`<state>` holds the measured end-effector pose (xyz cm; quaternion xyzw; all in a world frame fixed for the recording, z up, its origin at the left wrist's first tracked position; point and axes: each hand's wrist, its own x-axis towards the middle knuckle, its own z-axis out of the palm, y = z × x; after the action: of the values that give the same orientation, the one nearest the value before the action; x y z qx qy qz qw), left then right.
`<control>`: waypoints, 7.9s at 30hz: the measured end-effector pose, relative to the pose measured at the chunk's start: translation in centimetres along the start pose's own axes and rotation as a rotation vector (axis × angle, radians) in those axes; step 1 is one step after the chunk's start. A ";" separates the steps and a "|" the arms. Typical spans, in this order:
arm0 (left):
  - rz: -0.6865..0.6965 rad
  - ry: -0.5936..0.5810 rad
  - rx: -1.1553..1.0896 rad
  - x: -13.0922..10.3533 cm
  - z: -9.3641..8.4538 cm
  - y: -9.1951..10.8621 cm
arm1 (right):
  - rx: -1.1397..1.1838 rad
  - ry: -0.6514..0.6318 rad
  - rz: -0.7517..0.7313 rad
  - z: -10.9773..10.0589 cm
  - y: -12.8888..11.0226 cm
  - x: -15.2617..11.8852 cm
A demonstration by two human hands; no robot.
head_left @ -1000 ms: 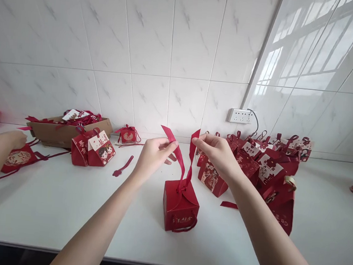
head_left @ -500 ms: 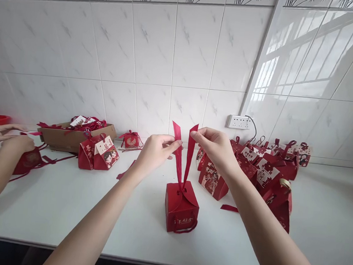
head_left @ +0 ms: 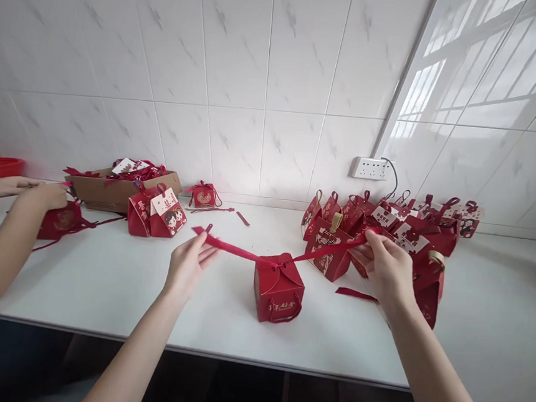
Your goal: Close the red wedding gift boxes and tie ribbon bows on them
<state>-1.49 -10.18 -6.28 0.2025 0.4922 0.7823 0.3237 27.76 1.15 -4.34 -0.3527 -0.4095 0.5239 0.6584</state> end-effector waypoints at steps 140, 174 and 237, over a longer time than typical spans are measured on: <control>0.349 -1.089 0.970 -1.9 5.3 -1.3 | -0.591 -0.609 -0.013 4.5 5.5 -5.3; -0.128 -1.002 0.616 -2.3 4.2 -2.6 | -1.009 -0.627 -0.802 2.4 5.3 -6.1; 0.362 -0.408 1.207 -6.5 2.5 -4.4 | -0.593 -0.581 0.244 2.0 5.0 -5.1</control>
<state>6.05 -11.90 -9.13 0.5718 0.7312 0.3573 0.1037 23.40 -2.76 -8.82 -0.4102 -0.6660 0.5350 0.3193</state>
